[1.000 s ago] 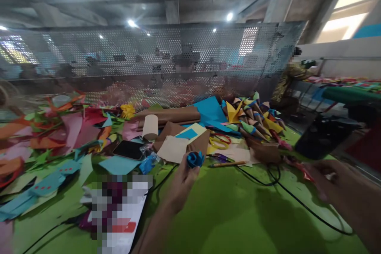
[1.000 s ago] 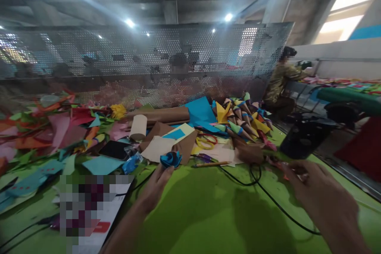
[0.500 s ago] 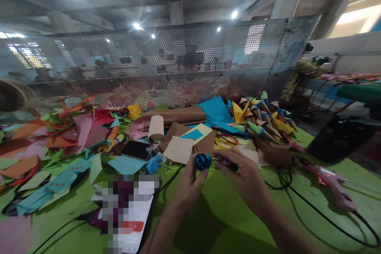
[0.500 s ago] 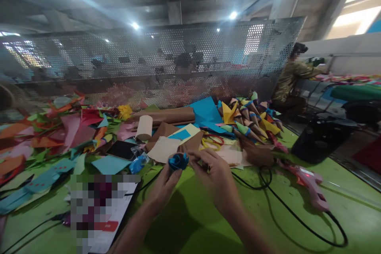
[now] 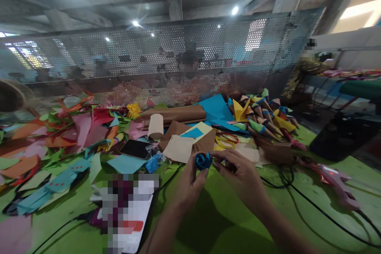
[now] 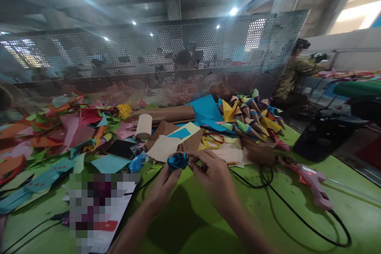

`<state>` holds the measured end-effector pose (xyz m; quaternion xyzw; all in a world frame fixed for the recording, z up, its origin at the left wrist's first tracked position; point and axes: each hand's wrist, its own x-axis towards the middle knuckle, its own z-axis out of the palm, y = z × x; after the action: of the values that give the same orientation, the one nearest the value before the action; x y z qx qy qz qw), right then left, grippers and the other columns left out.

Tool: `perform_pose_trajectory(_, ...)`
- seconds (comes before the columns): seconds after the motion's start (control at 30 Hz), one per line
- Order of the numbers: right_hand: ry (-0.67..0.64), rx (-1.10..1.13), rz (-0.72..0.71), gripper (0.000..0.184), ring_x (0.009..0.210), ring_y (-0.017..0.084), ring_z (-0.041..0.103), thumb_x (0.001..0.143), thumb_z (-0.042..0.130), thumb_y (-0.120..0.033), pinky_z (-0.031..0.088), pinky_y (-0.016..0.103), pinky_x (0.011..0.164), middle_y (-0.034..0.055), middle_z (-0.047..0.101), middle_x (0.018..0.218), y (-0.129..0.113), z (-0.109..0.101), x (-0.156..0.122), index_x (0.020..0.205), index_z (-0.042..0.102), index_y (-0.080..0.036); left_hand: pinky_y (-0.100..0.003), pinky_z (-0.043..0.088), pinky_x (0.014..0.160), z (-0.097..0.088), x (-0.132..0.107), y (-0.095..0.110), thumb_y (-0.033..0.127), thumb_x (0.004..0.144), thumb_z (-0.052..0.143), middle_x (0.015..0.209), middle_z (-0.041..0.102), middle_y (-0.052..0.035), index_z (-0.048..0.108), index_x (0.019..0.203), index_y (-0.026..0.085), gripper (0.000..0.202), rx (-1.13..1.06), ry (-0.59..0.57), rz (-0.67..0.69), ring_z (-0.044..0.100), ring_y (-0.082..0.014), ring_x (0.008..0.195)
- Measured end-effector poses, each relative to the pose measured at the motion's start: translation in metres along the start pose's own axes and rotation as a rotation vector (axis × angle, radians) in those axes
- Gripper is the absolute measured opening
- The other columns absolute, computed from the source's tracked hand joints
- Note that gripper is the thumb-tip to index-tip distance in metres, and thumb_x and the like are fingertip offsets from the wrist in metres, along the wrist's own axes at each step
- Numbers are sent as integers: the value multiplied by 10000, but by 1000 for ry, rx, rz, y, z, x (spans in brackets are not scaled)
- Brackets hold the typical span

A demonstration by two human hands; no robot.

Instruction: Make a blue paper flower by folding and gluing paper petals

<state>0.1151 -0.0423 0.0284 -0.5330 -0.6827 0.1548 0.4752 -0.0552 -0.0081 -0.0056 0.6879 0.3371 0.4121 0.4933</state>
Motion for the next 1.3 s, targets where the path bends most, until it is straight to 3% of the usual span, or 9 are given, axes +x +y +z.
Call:
perform_pose_trajectory(0.4, 198, -503, -268, 137, 829, 217, 643, 910, 587, -201, 439, 315, 705, 52, 678, 907, 2, 8, -7, 962, 714, -212, -356, 443, 968, 2, 2, -1, 374, 951, 448, 1181, 611, -70, 491, 1226, 231, 313, 81, -27, 27, 578, -237, 1095)
perform_pose_trajectory(0.63, 209, -502, -336, 150, 853, 214, 644, 913, 592, -167, 438, 320, 737, 52, 686, 946, 1, 10, -9, 1002, 706, -206, -355, 428, 995, 2, 5, -9, 381, 949, 442, 1183, 594, -79, 484, 1220, 218, 318, 131, -19, 105, 562, -239, 1135)
perform_pose_trajectory(0.73, 204, -398, -308, 121, 854, 210, 636, 891, 608, -141, 459, 311, 748, 57, 681, 932, 0, 14, -11, 955, 699, -189, -350, 433, 991, 1, 5, -11, 369, 948, 444, 1173, 597, -70, 484, 1222, 228, 310, 128, -23, 115, 564, -238, 1138)
perform_pose_trajectory(1.0, 150, -160, -65, 113, 802, 181, 631, 839, 623, -126, 457, 273, 672, 30, 651, 917, -5, 14, -11, 891, 677, -211, -349, 416, 1007, 2, 1, -5, 361, 943, 475, 1231, 581, -66, 470, 1258, 234, 339, 100, -22, 101, 549, -230, 1158)
perform_pose_trajectory(1.13, 149, -242, -74, 109, 794, 187, 631, 857, 600, -116, 440, 281, 686, 31, 653, 895, -2, 15, -10, 872, 662, -205, -358, 415, 1010, 2, 3, -4, 347, 940, 478, 1239, 577, -74, 465, 1257, 227, 339, 160, -26, 145, 551, -233, 1163)
perform_pose_trajectory(1.3, 137, -500, -168, 112, 767, 206, 619, 931, 551, -181, 407, 298, 662, 50, 634, 857, -2, 13, -8, 862, 639, -179, -393, 419, 1011, 2, 3, -6, 392, 948, 468, 1265, 547, -110, 453, 1272, 203, 375, 265, -51, 214, 537, -255, 1179)
